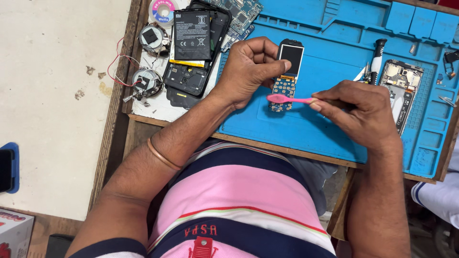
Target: The person cleans a disassembled mobile phone keypad and circuit board using a pink toothbrush and a yellow-handled screwdriver. They brush the keypad repeatedly, inspect the board, and use the screwdriver to scrape or clean specific areas on the circuit board.
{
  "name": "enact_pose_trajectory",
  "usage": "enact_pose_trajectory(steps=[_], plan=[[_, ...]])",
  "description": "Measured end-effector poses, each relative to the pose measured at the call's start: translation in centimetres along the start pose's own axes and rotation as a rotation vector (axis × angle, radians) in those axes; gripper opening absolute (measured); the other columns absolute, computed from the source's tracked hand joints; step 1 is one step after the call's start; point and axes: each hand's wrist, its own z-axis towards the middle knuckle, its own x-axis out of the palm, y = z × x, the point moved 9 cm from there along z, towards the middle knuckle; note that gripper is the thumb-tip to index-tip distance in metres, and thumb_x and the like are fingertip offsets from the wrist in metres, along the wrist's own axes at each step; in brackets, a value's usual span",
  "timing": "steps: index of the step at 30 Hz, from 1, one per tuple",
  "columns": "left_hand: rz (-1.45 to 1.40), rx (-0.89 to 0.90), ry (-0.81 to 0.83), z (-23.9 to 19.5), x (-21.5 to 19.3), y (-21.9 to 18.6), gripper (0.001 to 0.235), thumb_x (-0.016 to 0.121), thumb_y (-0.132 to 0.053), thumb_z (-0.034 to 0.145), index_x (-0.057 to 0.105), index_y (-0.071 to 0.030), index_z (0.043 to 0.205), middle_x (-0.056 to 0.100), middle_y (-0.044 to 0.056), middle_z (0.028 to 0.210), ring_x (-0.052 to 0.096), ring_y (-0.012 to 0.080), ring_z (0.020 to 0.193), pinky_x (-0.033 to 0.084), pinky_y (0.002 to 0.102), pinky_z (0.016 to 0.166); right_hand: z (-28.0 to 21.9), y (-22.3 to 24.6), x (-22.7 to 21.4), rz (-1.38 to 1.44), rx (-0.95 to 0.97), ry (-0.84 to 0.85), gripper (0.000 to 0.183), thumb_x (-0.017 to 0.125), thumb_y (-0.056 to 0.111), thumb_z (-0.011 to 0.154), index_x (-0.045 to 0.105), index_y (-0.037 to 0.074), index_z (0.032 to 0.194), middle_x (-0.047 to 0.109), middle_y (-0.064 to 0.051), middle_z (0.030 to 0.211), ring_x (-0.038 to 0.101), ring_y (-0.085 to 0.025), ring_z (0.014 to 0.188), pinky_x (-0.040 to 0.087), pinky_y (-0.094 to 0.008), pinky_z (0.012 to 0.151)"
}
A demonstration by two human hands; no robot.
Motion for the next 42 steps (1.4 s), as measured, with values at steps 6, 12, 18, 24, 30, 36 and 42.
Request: enact_pose_trajectory(steps=[6,12,18,24,30,36,42], plan=[[-0.012,-0.007,-0.009,0.0,-0.1,0.0,0.013,0.080,-0.006,0.090,0.069,-0.004,0.095,0.075,0.006,0.083,0.071,0.0076,0.069,0.059,0.023,0.056,-0.3,-1.2,-0.7,-0.031,0.093,0.093,0.022,0.083,0.019,0.087,0.079,0.006,0.104,0.073,-0.004,0.078,0.067,-0.008,0.065,0.050,-0.022,0.055],[-0.045,-0.021,-0.029,0.1,-0.4,0.2,0.013,0.079,-0.007,0.091,0.068,-0.004,0.098,0.076,0.005,0.085,0.072,0.0081,0.071,0.061,0.025,0.058,-1.0,-2.5,-1.3,0.001,0.103,0.027,0.018,0.082,0.016,0.095,0.078,0.004,0.109,0.073,-0.004,0.081,0.064,-0.007,0.064,0.047,-0.020,0.055],[-0.113,0.124,-0.097,0.0,-1.5,-1.2,0.013,0.077,-0.009,0.098,0.066,-0.004,0.101,0.073,0.005,0.086,0.071,0.0091,0.074,0.061,0.027,0.063,-1.9,-4.9,-3.0,0.207,0.233,-0.185,0.010,0.072,0.009,0.110,0.071,0.000,0.114,0.069,-0.007,0.089,0.060,-0.009,0.071,0.044,-0.020,0.063],[-0.089,0.155,-0.067,-0.3,-1.0,-2.1,0.012,0.076,-0.012,0.099,0.068,-0.004,0.104,0.075,0.005,0.087,0.074,0.0102,0.077,0.065,0.028,0.066,-1.7,-5.2,-1.0,0.845,0.292,-0.404,0.027,0.066,0.010,0.115,0.060,0.001,0.140,0.065,-0.007,0.091,0.055,-0.011,0.064,0.041,-0.021,0.053],[-0.043,0.129,0.004,-0.4,0.2,-1.7,0.016,0.078,-0.013,0.098,0.069,-0.003,0.105,0.076,0.004,0.089,0.072,0.0076,0.078,0.061,0.024,0.065,-0.2,-3.2,4.8,1.107,0.332,-0.309,0.027,0.063,0.011,0.115,0.059,0.000,0.139,0.068,-0.009,0.096,0.050,-0.009,0.057,0.035,-0.019,0.046],[0.039,0.138,0.066,-0.5,1.0,-1.5,0.017,0.081,-0.013,0.098,0.069,-0.002,0.104,0.071,0.002,0.084,0.065,0.0045,0.072,0.056,0.022,0.062,0.3,-2.2,5.8,1.111,0.319,-0.279,0.027,0.059,0.016,0.112,0.063,0.000,0.134,0.068,-0.009,0.097,0.051,-0.010,0.058,0.036,-0.021,0.047],[0.052,0.123,0.115,-0.6,1.7,-1.3,0.017,0.080,-0.011,0.098,0.069,0.000,0.104,0.073,0.004,0.085,0.066,0.0050,0.072,0.057,0.021,0.062,0.2,-2.5,5.6,1.032,0.318,-0.321,0.019,0.062,0.017,0.111,0.066,0.001,0.121,0.067,-0.007,0.092,0.050,-0.010,0.059,0.036,-0.023,0.049]])
